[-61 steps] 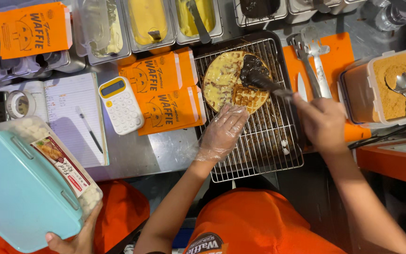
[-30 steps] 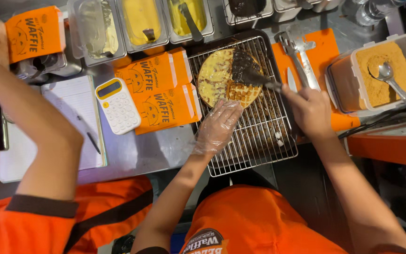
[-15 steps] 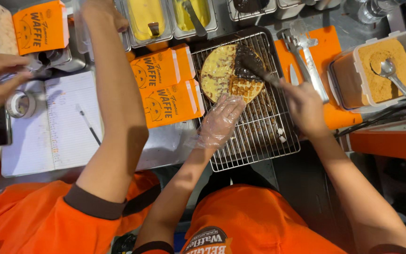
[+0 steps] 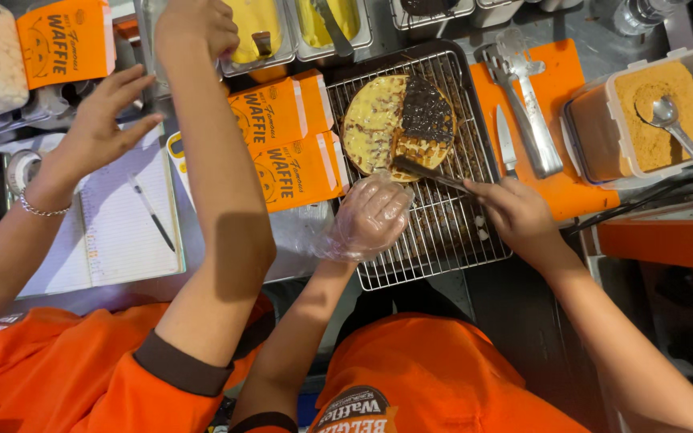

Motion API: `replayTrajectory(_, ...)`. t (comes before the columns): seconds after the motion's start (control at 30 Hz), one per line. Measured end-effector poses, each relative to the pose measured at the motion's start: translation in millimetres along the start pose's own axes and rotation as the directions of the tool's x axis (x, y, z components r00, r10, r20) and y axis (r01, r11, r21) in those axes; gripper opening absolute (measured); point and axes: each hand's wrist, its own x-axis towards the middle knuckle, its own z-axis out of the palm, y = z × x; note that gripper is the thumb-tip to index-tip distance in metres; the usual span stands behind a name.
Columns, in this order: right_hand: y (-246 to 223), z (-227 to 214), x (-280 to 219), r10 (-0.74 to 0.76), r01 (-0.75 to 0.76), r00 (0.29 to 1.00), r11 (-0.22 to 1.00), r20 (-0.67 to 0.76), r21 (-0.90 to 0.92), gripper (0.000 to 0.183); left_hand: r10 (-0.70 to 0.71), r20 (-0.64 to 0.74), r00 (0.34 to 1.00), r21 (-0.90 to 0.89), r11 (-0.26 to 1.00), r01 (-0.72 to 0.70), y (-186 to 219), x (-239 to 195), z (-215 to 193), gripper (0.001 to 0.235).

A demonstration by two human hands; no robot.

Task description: The person assembles waffles by spreading chocolate and yellow sauces, adding marshmallows, and folding them. They use a spatula to handle the waffles and place them into orange paper bags for packaging.

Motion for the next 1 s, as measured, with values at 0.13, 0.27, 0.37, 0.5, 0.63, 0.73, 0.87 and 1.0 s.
replayTrajectory(0.13,25.4,8.9,11.8,0.288,-0.295,0.952,0.954,0.104,0.05,0.021,-0.025,-0.018,1.0,0.083,0.996,0.027,4.8,7.6,2.2,0.027)
replayTrajectory(0.27,44.0,-8.8,7.2,0.457,-0.448,0.867,0.889,0.2,-0.088,0.029,-0.121,0.06,0.991,0.096,0.989,0.115,6.9,8.9,7.1,0.027)
replayTrajectory(0.37,42.9,-39.1,-13.7,0.36,-0.359,0.926,0.933,0.113,-0.03,0.026,-0.136,0.079,0.988,0.078,0.988,0.13,6.3,8.8,7.1,0.026)
replayTrajectory(0.5,40.3,-37.3,-5.3,0.463,-0.489,0.871,0.849,0.165,0.201,0.028,-0.143,0.072,0.987,0.082,0.987,0.137,8.0,9.2,4.3,0.027)
replayTrajectory(0.63,42.6,-21.3,12.5,0.368,-0.377,0.921,0.925,0.125,0.057,0.029,-0.115,0.045,0.992,0.088,0.99,0.111,7.5,11.7,0.1,0.027)
replayTrajectory(0.73,28.8,-51.1,6.9,0.5,-0.493,0.858,0.866,0.12,-0.082,0.028,-0.114,0.046,0.992,0.096,0.989,0.109,7.4,13.4,0.5,0.028)
replayTrajectory(0.87,7.0,-86.1,54.0,0.193,-0.197,0.968,0.98,-0.16,-0.01,0.018,-0.142,0.074,0.987,0.081,0.987,0.136,6.8,14.2,-2.0,0.027)
replayTrajectory(1.0,14.6,-70.7,172.5,-0.21,0.072,0.929,0.91,-0.304,-0.409,0.013,-0.172,0.076,0.982,0.045,0.985,0.169,6.2,15.1,-0.5,0.026)
